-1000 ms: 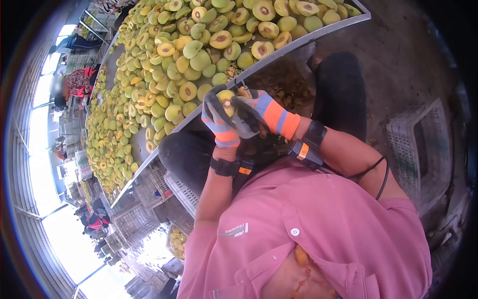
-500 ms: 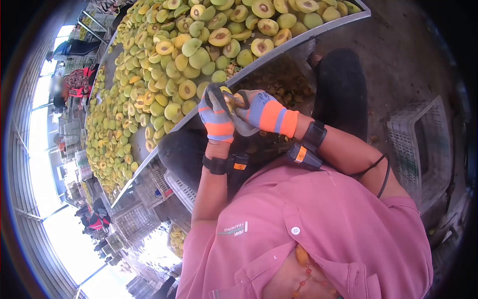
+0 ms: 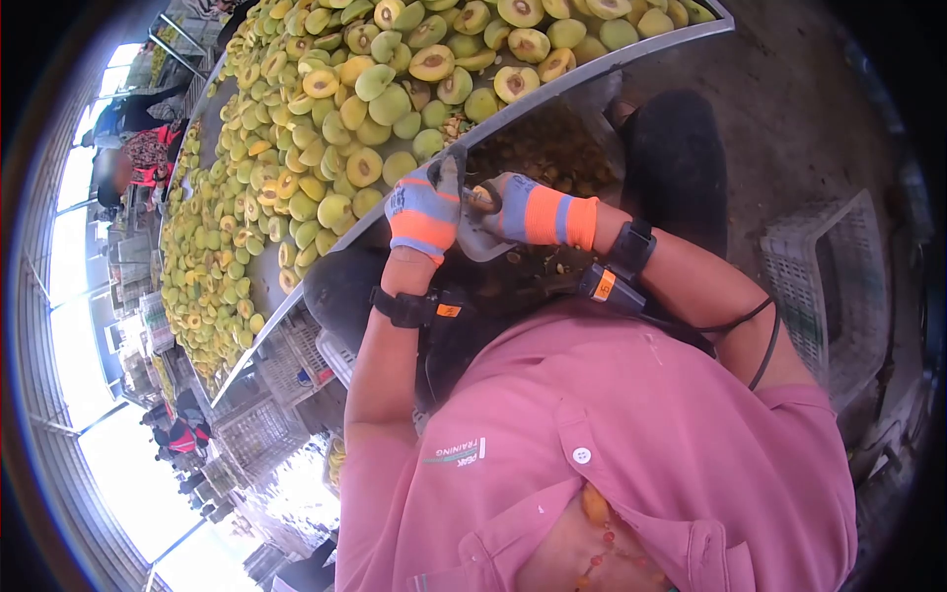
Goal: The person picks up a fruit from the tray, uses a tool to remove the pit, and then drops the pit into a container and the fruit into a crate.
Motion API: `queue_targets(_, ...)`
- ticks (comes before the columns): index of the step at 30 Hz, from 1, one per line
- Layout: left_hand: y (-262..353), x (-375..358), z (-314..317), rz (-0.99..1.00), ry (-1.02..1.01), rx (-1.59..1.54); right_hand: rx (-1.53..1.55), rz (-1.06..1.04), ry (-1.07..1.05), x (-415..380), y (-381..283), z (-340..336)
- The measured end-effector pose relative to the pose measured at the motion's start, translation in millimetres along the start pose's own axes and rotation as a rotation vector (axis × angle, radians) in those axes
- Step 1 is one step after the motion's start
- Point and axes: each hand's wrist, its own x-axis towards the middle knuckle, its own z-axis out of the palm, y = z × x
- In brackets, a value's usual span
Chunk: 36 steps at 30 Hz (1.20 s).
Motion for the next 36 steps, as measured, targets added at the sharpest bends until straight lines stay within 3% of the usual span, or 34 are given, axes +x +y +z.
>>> queue_targets(3, 8.1, -0.2, 7.9, 0.056, 0.192, 0.05, 0.159, -0.049, 0.103, 5.0, 5.4, 9.9)
queue_targets(6, 8.1, -4.7, 18.6, 0.058, 0.292, 0.036, 0.086, -0.1, 0.184, 4.3, 10.6, 13.5)
queue_targets(12, 2.6, 5.4, 11.8, -0.162, -0.026, 0.009, -0.125, -0.022, 0.087, 0.9, 8.6, 3.0)
queue_targets(15, -51.1, 11.6, 35.0, 0.456, 0.022, 0.403, -0.141, -0.044, 0.101, 5.3, 20.8, 9.1)
queue_targets(17, -93.2, 21.8, 66.7, 0.173, -0.037, -0.22, -0.084, -0.018, 0.095, 4.9, 19.7, 9.1)
queue_targets(19, -90.4, 22.8, 65.7, -0.081, -0.112, -0.73, -0.043, 0.007, 0.086, 4.5, 15.1, 7.6)
queue_targets(21, -46.7, 10.4, 35.4, -0.285, -0.219, -1.128, -0.009, 0.037, 0.092, 1.1, 8.6, 4.8)
queue_targets(23, -32.5, -4.6, 31.4, 0.014, -0.048, -0.996, 0.067, 0.045, 0.102, 2.9, 5.8, 4.5)
queue_targets(26, -6.8, -21.2, 28.3, 0.073, 0.108, -0.986, 0.179, 0.013, 0.116, 9.3, 10.7, 13.6)
queue_targets(29, 24.2, -31.1, 28.1, -0.034, 0.278, -0.951, 0.269, -0.014, 0.133, 8.4, 6.3, 20.2)
queue_targets(33, 14.9, -28.5, 35.2, 0.065, 0.29, -0.863, 0.284, 0.012, 0.141, -0.2, -6.2, 16.4)
queue_targets(36, 12.6, -25.7, 32.5, 0.1, 0.304, -0.785, 0.113, -0.078, 0.129, 3.9, -1.7, 11.8)
